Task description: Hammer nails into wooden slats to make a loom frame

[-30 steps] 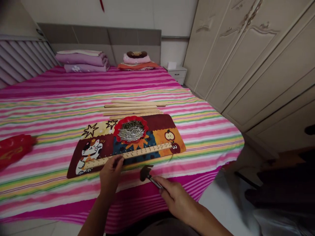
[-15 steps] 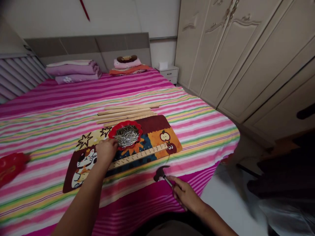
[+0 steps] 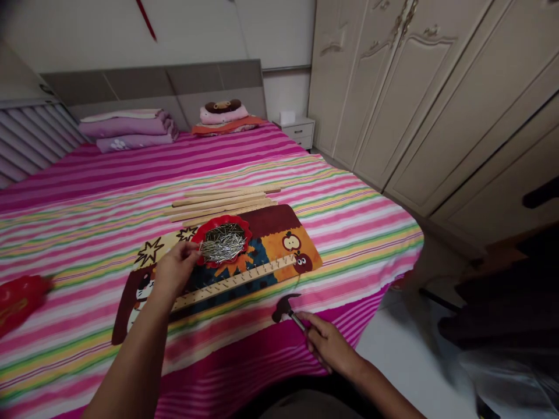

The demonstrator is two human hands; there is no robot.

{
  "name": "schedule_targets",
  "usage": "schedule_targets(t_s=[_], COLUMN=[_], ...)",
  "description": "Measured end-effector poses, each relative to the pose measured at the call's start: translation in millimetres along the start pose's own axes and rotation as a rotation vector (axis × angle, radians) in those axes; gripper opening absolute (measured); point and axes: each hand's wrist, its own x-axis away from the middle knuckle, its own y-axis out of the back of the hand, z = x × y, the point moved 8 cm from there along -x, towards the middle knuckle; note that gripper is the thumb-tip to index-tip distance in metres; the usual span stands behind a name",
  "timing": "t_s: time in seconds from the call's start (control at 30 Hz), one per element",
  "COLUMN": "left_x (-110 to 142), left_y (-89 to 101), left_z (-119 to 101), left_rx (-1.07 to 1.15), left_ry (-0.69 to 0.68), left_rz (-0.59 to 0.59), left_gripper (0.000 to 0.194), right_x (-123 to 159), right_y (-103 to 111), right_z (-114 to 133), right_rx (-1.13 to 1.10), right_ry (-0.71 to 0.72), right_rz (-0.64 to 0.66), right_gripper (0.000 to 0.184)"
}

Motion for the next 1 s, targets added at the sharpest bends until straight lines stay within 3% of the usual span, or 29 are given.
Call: schedule_targets(t_s=[0.13,0.33,0.47,0.63,1.0], left_x=[33.8,85.0,100.0,103.7,104.4], left_y=[10.7,11.2,8.5,5.7,-5.8], left_z=[15.1,36.9,54.1,72.7,76.0], left_rx=[0.596,0.853,0.88,0.792,0.444], left_ry=[0.224,0.505,0.532,0.466,0.327], left_rz=[0.069,0.153,0.133,-0.037,-0.194], left_gripper=[0.037,0.042,0.047,0.041,0.034], right_x=[0.2,1.0,1.8,0.7,1.6], right_y=[0.3,0.2,1.2,1.8,3.1], right_z=[0.2,0.0,-1.1,-1.9,-3.2], right_rx=[-0.002,0.004,0.013,0.025,0.037], right_ry=[-0.011,-0.007,-0.009,-0.009,-0.009], right_rz=[-0.003,-0.006,-0.015,-0.015,-0.029], right_gripper=[0.068,0.067,0.066,0.066,0.06])
